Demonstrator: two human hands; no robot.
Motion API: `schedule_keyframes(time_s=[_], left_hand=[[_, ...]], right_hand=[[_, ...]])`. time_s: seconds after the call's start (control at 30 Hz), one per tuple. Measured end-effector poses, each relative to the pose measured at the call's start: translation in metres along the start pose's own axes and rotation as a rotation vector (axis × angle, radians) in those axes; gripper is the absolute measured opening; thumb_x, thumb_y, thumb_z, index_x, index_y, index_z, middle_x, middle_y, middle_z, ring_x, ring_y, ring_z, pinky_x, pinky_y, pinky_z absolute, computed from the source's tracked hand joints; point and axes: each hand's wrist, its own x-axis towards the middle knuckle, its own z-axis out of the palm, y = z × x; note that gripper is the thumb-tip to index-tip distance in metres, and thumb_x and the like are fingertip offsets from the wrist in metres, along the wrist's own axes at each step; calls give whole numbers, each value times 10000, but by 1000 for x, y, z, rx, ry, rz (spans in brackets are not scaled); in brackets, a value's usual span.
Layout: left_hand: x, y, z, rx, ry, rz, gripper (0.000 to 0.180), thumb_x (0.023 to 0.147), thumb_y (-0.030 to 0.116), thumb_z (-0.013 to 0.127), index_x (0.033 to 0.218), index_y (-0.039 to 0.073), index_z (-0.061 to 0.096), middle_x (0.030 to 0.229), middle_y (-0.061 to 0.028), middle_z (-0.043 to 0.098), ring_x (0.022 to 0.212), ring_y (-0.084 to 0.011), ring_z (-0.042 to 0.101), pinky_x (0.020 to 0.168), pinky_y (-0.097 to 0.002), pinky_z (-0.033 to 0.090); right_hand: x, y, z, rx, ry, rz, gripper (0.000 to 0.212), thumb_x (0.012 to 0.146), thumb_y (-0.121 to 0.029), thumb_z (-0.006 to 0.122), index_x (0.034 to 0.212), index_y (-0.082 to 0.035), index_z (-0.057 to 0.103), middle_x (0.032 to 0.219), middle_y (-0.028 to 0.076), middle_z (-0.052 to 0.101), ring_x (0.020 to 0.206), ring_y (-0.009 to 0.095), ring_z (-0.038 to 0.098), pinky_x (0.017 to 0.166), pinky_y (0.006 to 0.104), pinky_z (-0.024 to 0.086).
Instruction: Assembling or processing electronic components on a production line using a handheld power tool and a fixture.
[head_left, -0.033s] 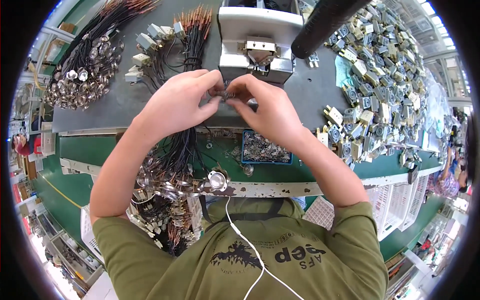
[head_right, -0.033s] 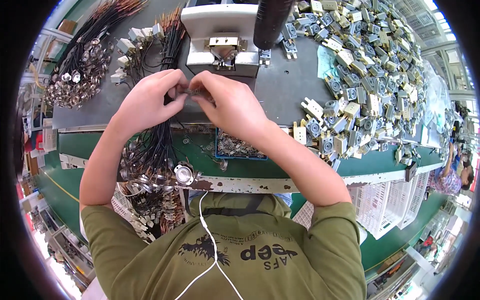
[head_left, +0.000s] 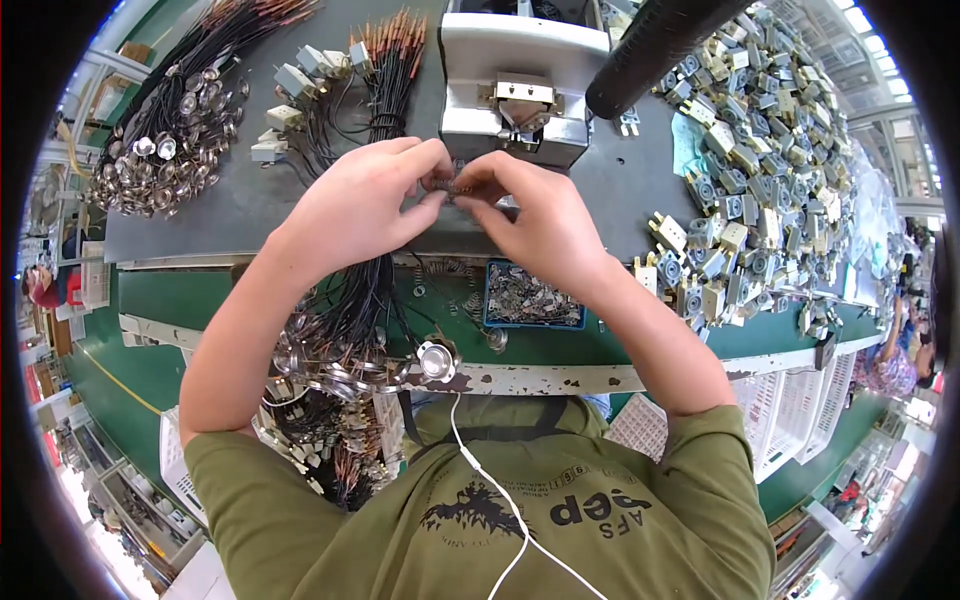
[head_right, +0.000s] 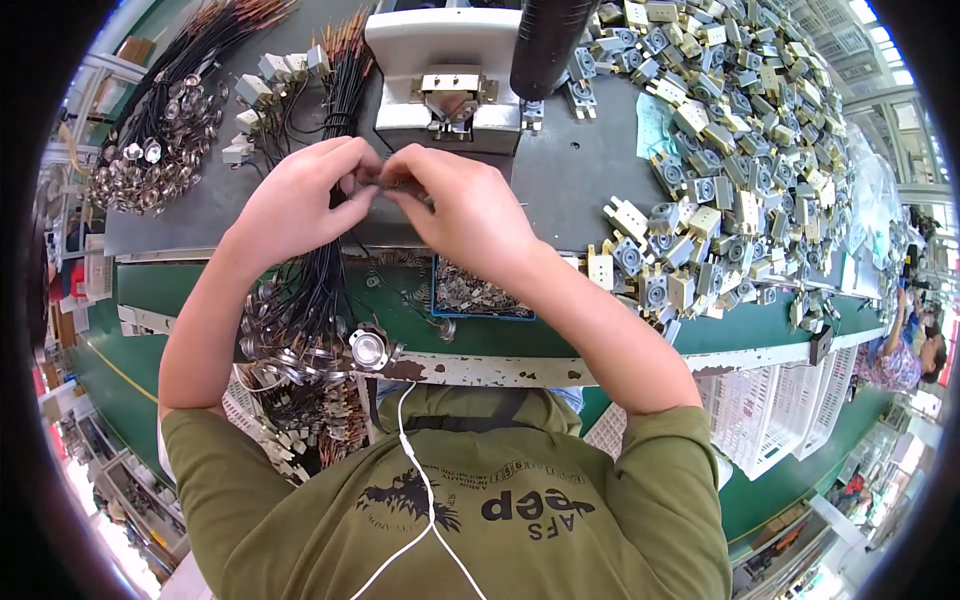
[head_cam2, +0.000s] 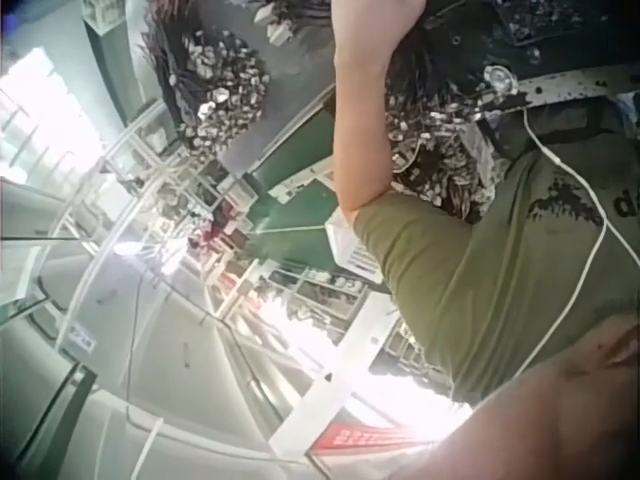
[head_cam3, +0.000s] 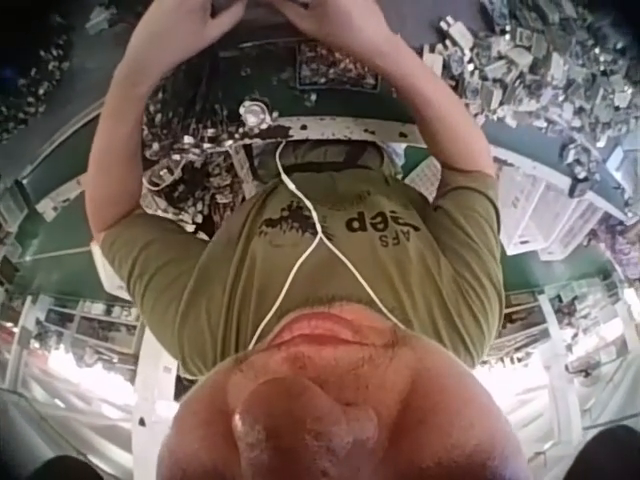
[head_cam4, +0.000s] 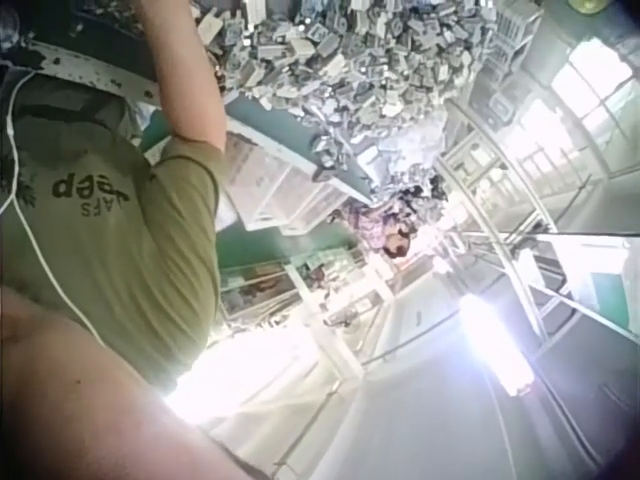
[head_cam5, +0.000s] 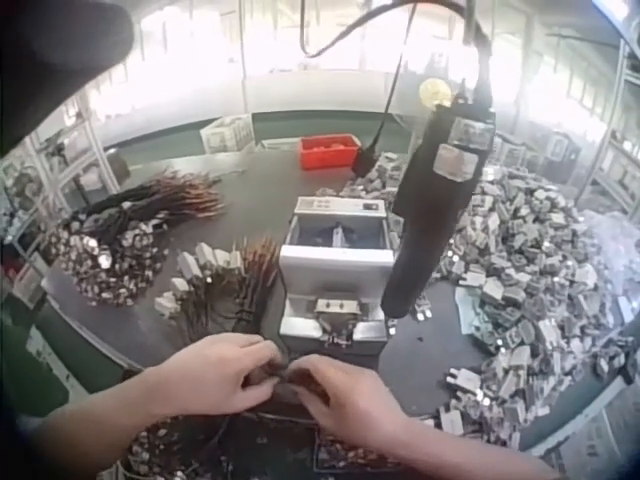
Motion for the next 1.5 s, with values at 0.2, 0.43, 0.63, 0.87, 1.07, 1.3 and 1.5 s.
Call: schedule_keyframes(time_s=[0.2,0.43,0.63,0.87,1.07,1.3,1.5], left_hand=[[-5,-3,-1,-165,4,-20,173,899,58,731,1056,10,678,947,-102,664,820,-223,648,733,-338,521],[1,-1,4,-178,161,139,164,865,5,731,1018,32,681,994,-102,689,925,-295,697,788,-381,554],[1,-2,4,-33,180,290,165,862,14,739,1020,33,694,979,-91,692,879,-291,682,762,-368,548],[3,1,8,-201,97,-58,219,882,52,759,1089,20,694,900,-57,677,678,-140,500,627,-283,440],[1,-2,8,-181,108,-72,210,893,64,745,1092,18,698,884,-52,676,664,-138,496,615,-285,435],[1,4,-2,-288,25,-246,224,922,112,733,1102,-10,678,956,-118,742,819,-213,718,717,-326,549],[2,5,0,-451,28,-212,216,944,112,731,1109,-18,681,967,-123,775,900,-184,762,778,-293,574]], right_hand=[[0,4,4,299,38,168,143,984,-79,699,1081,14,651,966,88,755,899,175,737,830,317,591],[3,13,-3,699,-108,376,285,1122,-248,488,1173,21,567,1051,133,724,967,179,701,851,320,586],[11,-1,-12,499,-150,566,328,1101,-299,515,1167,17,572,945,133,742,760,185,709,718,319,591],[-3,-1,-3,131,105,125,255,963,-98,714,1187,-12,631,978,103,764,807,140,720,731,304,569],[-1,2,6,214,156,91,239,969,-122,725,1170,-17,652,940,79,754,757,107,674,709,295,553],[-1,-2,3,-52,142,142,223,954,-98,739,1154,-27,669,919,52,736,734,79,638,670,273,522],[1,4,8,96,191,-3,192,941,-18,726,1127,-31,683,923,45,727,734,73,620,660,258,512]])
